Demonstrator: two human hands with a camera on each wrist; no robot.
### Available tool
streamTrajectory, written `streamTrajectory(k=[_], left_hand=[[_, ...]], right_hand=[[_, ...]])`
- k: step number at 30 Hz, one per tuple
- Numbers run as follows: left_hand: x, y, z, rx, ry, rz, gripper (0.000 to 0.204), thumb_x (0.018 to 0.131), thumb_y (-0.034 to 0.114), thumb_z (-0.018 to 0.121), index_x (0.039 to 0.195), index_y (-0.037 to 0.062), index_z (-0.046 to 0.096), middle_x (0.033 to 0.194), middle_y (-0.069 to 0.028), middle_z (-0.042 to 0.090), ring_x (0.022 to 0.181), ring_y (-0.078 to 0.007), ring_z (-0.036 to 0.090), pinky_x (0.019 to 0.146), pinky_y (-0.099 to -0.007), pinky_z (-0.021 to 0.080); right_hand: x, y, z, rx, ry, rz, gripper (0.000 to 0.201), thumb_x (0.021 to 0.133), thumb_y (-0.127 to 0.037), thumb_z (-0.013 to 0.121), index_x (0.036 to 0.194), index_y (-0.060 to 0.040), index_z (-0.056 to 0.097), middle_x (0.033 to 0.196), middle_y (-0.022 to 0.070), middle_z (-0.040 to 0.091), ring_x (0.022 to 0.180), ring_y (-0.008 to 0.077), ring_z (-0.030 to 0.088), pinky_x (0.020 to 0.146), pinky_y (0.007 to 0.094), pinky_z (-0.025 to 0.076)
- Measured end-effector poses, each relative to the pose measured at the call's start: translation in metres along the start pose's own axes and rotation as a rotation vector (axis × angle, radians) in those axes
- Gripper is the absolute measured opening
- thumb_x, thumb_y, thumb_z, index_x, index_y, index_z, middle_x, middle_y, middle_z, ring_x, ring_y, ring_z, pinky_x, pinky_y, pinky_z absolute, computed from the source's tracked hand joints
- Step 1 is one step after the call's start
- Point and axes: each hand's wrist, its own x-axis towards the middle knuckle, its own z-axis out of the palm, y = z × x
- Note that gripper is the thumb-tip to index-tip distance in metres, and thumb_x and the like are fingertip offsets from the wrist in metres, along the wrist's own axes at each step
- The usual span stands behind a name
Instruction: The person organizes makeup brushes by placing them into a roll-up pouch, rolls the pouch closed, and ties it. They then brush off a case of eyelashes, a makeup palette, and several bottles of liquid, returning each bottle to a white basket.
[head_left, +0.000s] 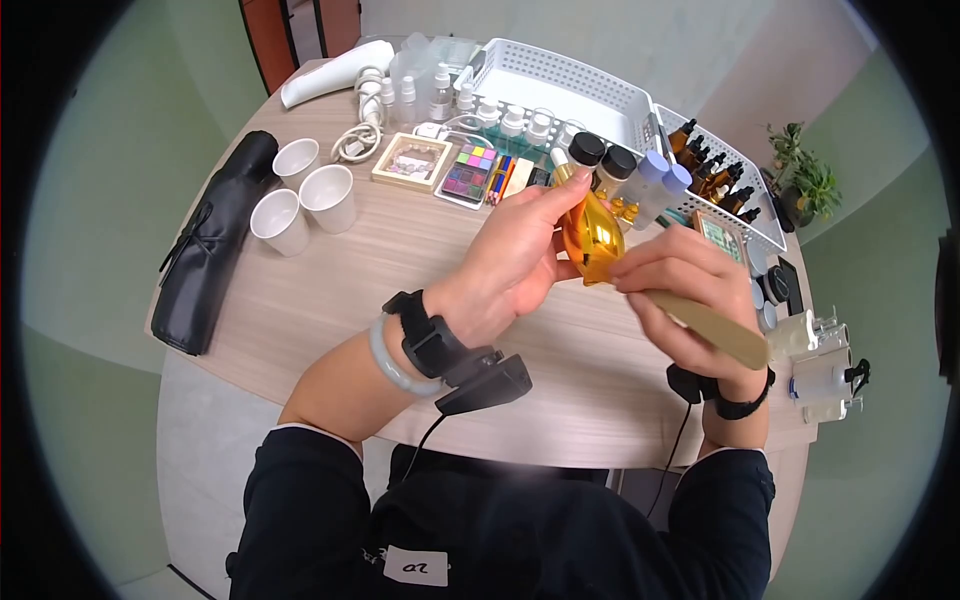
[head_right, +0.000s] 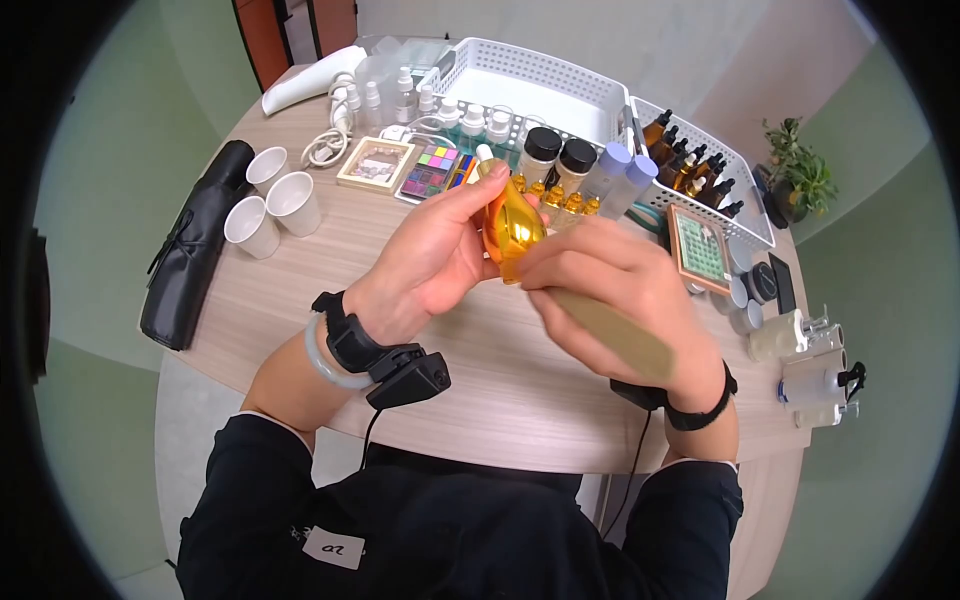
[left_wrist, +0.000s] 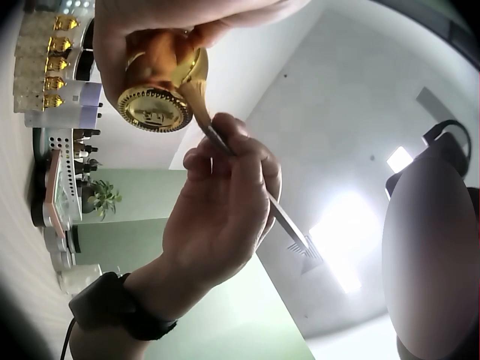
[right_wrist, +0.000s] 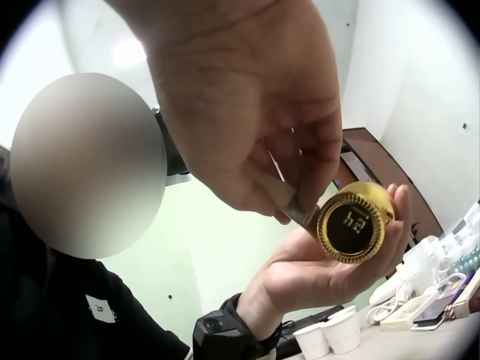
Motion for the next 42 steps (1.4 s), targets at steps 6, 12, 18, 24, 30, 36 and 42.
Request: streamTrajectory(k=[6,12,18,24,30,36,42], left_hand=[[-0.001,-0.001,0.003,0.01,-0.037,-0.053,0.03,0.09,0.031,0.045,0.106,0.0059,0.047,0.098,-0.007,0.057,0.092,-0.0171,0.056,0.076,-0.0367,0.048],[0.003,-0.007,0.002,-0.033,-0.036,-0.044,0.031,0.091,0.032,0.041,0.103,0.0042,0.048,0.094,-0.0094,0.057,0.087,-0.0205,0.058,0.077,-0.0363,0.049],[-0.006,0.003,0.004,-0.099,-0.06,-0.068,0.039,0.093,0.035,0.034,0.107,0.0004,0.045,0.092,-0.0114,0.057,0.085,-0.0222,0.06,0.069,-0.0344,0.052],[-0.008,-0.007,0.007,-0.123,-0.04,-0.175,0.037,0.091,0.039,0.037,0.103,0.0056,0.048,0.085,-0.0093,0.058,0.083,-0.021,0.059,0.064,-0.0295,0.048],[-0.01,-0.006,0.01,-0.045,-0.001,-0.161,0.031,0.086,0.041,0.047,0.092,0.0109,0.051,0.082,-0.0051,0.057,0.07,-0.0147,0.056,0.052,-0.0267,0.041],[0.0,-0.016,0.002,-0.092,0.088,-0.056,0.027,0.086,0.035,0.049,0.088,0.008,0.052,0.077,-0.0058,0.057,0.07,-0.0166,0.056,0.056,-0.0267,0.046],[-0.001,-0.021,0.0,0.026,-0.042,-0.04,0.026,0.09,0.031,0.044,0.089,0.006,0.05,0.078,-0.007,0.053,0.071,-0.0158,0.052,0.064,-0.0274,0.045]], right_hand=[[-0.015,0.006,-0.017,-0.027,0.077,0.138,0.014,0.064,0.004,0.06,0.076,-0.0024,0.058,0.077,0.0079,0.059,0.066,0.0226,0.054,0.06,0.0303,0.043],[-0.006,-0.001,0.015,-0.044,0.017,-0.114,0.029,0.054,0.002,0.062,0.081,-0.0037,0.056,0.085,0.0041,0.058,0.072,0.0233,0.054,0.063,0.0322,0.045],[-0.013,0.002,0.001,-0.101,0.083,-0.198,0.028,0.053,0.002,0.062,0.08,-0.0039,0.057,0.084,0.0043,0.059,0.068,0.021,0.052,0.059,0.0304,0.044],[-0.015,-0.002,0.008,0.074,0.295,-0.302,0.027,0.055,0.005,0.061,0.081,-0.0037,0.06,0.084,0.0044,0.061,0.067,0.0206,0.053,0.062,0.0289,0.045],[-0.023,0.02,0.011,0.282,0.377,-0.004,0.01,0.073,-0.003,0.058,0.083,-0.001,0.059,0.082,0.0084,0.061,0.064,0.0186,0.056,0.061,0.0277,0.045],[-0.044,0.019,0.023,0.473,0.3,0.191,0.01,0.075,-0.003,0.055,0.084,-0.0002,0.059,0.085,0.0086,0.06,0.077,0.0183,0.058,0.065,0.0291,0.047],[-0.066,0.005,0.027,0.35,0.308,-0.05,0.013,0.072,-0.007,0.057,0.085,-0.0035,0.056,0.089,0.0111,0.056,0.069,0.03,0.056,0.063,0.0365,0.046]])
